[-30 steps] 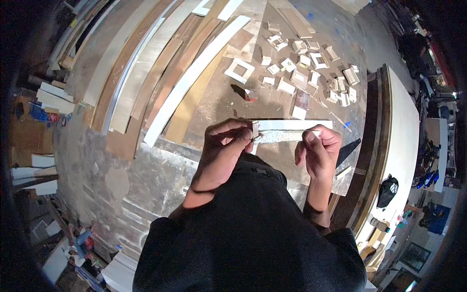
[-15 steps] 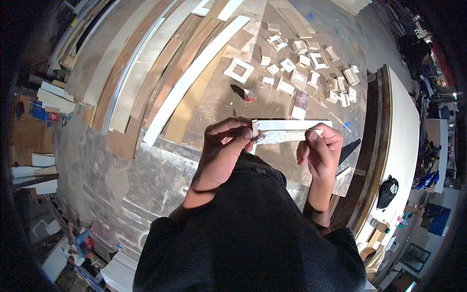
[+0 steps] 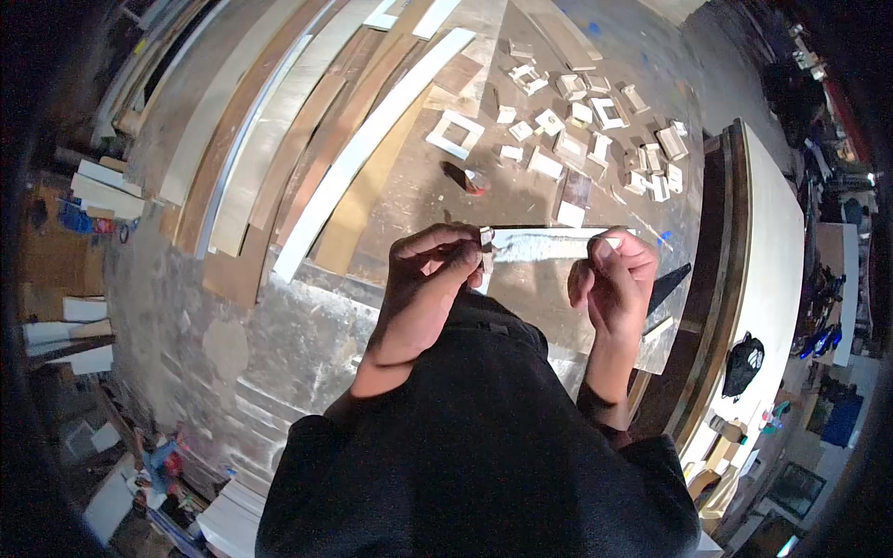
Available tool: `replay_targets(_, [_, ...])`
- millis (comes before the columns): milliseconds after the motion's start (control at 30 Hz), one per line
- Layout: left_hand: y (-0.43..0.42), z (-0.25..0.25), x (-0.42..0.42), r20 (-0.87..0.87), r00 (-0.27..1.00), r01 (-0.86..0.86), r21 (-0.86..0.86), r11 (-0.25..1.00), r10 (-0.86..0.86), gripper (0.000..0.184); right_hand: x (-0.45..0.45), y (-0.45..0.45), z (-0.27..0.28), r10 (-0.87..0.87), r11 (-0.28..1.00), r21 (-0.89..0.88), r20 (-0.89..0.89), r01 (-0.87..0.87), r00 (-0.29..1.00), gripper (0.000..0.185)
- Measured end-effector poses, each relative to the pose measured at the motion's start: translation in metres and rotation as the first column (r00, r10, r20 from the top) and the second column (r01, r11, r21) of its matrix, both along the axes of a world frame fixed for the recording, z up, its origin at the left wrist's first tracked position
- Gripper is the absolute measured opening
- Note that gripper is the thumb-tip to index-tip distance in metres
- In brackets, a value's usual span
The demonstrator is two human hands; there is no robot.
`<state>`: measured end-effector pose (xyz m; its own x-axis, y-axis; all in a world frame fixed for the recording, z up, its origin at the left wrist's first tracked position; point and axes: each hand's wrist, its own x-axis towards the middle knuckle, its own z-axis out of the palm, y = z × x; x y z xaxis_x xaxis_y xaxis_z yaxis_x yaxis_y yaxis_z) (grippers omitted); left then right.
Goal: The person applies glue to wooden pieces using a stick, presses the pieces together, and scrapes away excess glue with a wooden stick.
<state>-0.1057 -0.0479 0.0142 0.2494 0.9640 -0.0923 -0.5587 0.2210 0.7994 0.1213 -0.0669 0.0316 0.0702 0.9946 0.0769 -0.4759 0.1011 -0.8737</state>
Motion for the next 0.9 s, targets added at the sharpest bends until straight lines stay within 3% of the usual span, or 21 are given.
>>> replay_targets(233, [0.005, 0.002, 0.003, 0.009, 1.0, -0.028, -0.025, 0.999, 0.028, 0.015, 0.003, 0.003, -0.006, 0.013, 1.0, -0.027, 0.133, -0.01, 0.991, 0.015])
replay_targets(400, [0.006, 0.002, 0.002, -0.068, 0.998, 0.0, -0.032, 0.999, -0.003, 0.013, -0.002, 0.006, -0.002, -0.059, 0.998, -0.001, -0.014, 0.059, 0.998, 0.015])
replay_targets(633, [0.011, 0.004, 0.001, 0.002, 1.0, -0.01, -0.009, 1.0, 0.01, 0.012, 0.0, 0.01, -0.011, -0.009, 1.0, 0.007, 0.092, 0.008, 0.996, 0.016])
replay_targets(700, [0.013, 0.002, 0.0, -0.101, 0.995, -0.017, -0.041, 0.999, 0.013, 0.013, 0.002, 0.009, -0.013, 0.043, 0.999, 0.022, 0.112, -0.045, 0.993, 0.016])
replay_targets(900, [0.013, 0.0, -0.002, -0.071, 0.997, -0.033, -0.027, 0.999, 0.031, 0.01, -0.004, 0.012, -0.013, -0.079, 0.997, -0.005, 0.02, 0.079, 0.997, 0.017])
